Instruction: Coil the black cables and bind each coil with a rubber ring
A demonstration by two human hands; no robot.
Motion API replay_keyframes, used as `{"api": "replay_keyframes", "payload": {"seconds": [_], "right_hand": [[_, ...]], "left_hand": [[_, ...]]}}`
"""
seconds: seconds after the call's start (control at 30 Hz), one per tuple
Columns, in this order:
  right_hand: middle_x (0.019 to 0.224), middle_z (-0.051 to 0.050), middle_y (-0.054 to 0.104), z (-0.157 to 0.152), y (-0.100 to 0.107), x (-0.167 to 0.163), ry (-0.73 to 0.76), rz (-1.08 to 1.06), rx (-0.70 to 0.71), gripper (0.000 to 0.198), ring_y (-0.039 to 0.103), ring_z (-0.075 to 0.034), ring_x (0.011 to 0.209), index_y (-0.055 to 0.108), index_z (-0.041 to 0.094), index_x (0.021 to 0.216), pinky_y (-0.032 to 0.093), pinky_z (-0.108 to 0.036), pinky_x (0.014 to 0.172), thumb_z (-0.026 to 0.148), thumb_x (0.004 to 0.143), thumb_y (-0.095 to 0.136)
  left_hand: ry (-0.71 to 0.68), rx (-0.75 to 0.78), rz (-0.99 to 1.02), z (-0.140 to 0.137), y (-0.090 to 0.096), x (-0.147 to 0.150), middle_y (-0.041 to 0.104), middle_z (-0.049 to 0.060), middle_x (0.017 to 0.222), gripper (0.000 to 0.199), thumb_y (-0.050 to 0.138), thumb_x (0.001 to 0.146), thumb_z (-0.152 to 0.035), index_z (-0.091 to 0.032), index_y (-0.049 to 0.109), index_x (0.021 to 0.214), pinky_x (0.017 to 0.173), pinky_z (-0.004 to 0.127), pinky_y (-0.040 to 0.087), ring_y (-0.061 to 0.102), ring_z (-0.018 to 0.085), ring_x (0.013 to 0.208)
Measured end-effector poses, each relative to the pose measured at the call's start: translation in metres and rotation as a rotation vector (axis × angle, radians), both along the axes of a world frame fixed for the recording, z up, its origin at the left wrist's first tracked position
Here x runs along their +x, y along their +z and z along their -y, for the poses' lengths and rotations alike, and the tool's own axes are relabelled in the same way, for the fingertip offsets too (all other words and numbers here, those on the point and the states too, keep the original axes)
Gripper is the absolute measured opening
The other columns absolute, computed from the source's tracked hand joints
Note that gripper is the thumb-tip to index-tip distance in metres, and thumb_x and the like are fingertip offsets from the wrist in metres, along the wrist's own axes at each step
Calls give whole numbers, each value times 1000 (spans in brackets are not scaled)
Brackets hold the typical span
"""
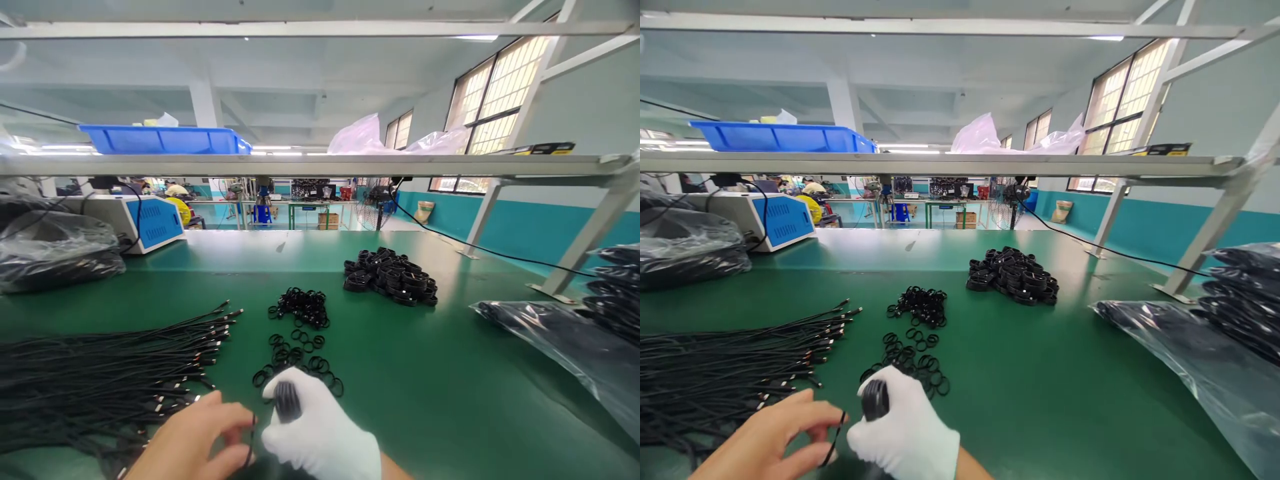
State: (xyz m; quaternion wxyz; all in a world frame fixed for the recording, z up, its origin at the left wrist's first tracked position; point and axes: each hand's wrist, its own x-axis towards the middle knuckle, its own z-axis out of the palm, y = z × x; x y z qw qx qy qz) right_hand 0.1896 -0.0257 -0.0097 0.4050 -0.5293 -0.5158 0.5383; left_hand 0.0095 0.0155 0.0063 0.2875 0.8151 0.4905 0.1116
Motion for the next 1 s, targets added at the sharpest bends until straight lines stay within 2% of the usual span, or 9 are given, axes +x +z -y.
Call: {"api": "replay_keyframes", "payload": {"seconds": [0.1, 0.23, 0.33, 0.4, 0.57, 0.67, 0.73, 0.87, 1.0], "right_hand": [[55, 7, 52, 1, -2, 1, 148, -182, -175, 71, 44, -7, 40, 37, 21, 123, 34, -18, 39, 17, 56, 59], [52, 7, 52, 1, -10, -1, 296, -179, -198, 82, 45, -8, 39, 28, 19, 134, 34, -17, 37, 18, 59, 61], [55, 6, 55, 0, -23, -2, 234, -73, -223, 105, 45, -9, 40, 7, 15, 142, 36, -21, 40, 21, 57, 69], [70, -1, 62, 2, -30, -2, 168, -47, -99, 114, 53, -14, 53, 3, 15, 142, 43, -26, 51, 20, 53, 73], [96, -4, 62, 6, -27, -7, 117, 38, 168, 100, 56, -23, 87, 20, 20, 140, 43, -34, 79, 13, 54, 69], [81, 0, 61, 4, -16, -10, 58, 24, 112, 51, 56, -16, 73, 52, 22, 110, 44, -27, 66, 14, 60, 60], [62, 5, 54, 1, -12, -9, 82, -105, -38, 30, 49, -10, 52, 52, 22, 91, 37, -22, 48, 15, 62, 53], [57, 9, 45, -4, -13, -3, 276, -378, -196, 32, 38, -5, 39, 44, 21, 82, 28, -18, 38, 8, 54, 52], [55, 12, 40, -2, -7, 1, 181, -237, -170, 41, 34, -4, 40, 43, 22, 86, 26, -18, 38, 4, 50, 50]], "left_hand": [[0, -33, 123, 3, 10, 3, 65, 0, 85, 35, 61, 62, -19, -29, 69, 94, 79, 28, 39, 57, 22, 85], [-64, -189, 250, 12, 17, 10, 58, 2, 111, 55, 56, 62, -12, -28, 58, 115, 90, 29, 36, 50, 22, 105], [-99, -236, 223, 22, 17, 15, 56, 2, 111, 57, 59, 65, -16, -31, 54, 119, 89, 29, 37, 50, 21, 102], [-85, -211, 181, 25, 14, 19, 56, 3, 106, 55, 61, 65, -19, -31, 54, 118, 84, 29, 39, 52, 21, 95], [-126, -221, 70, 6, 9, 20, 60, 3, 85, 36, 70, 58, -27, -23, 67, 93, 62, 26, 39, 54, 20, 72], [-216, -411, 122, -13, 10, 12, 61, 0, 67, 15, 62, 65, -25, -19, 69, 77, 55, 23, 36, 52, 16, 60], [-147, -435, 215, -16, 11, 6, 64, 0, 69, 17, 53, 72, -25, -19, 68, 78, 55, 23, 35, 53, 15, 61], [48, -216, 279, 8, 6, 7, 66, 1, 77, 19, 47, 80, -30, -21, 63, 78, 62, 25, 38, 54, 18, 71], [104, 123, 162, 45, -9, 17, 66, 5, 72, 20, 50, 80, -35, -26, 67, 74, 65, 30, 38, 55, 23, 71]]}}
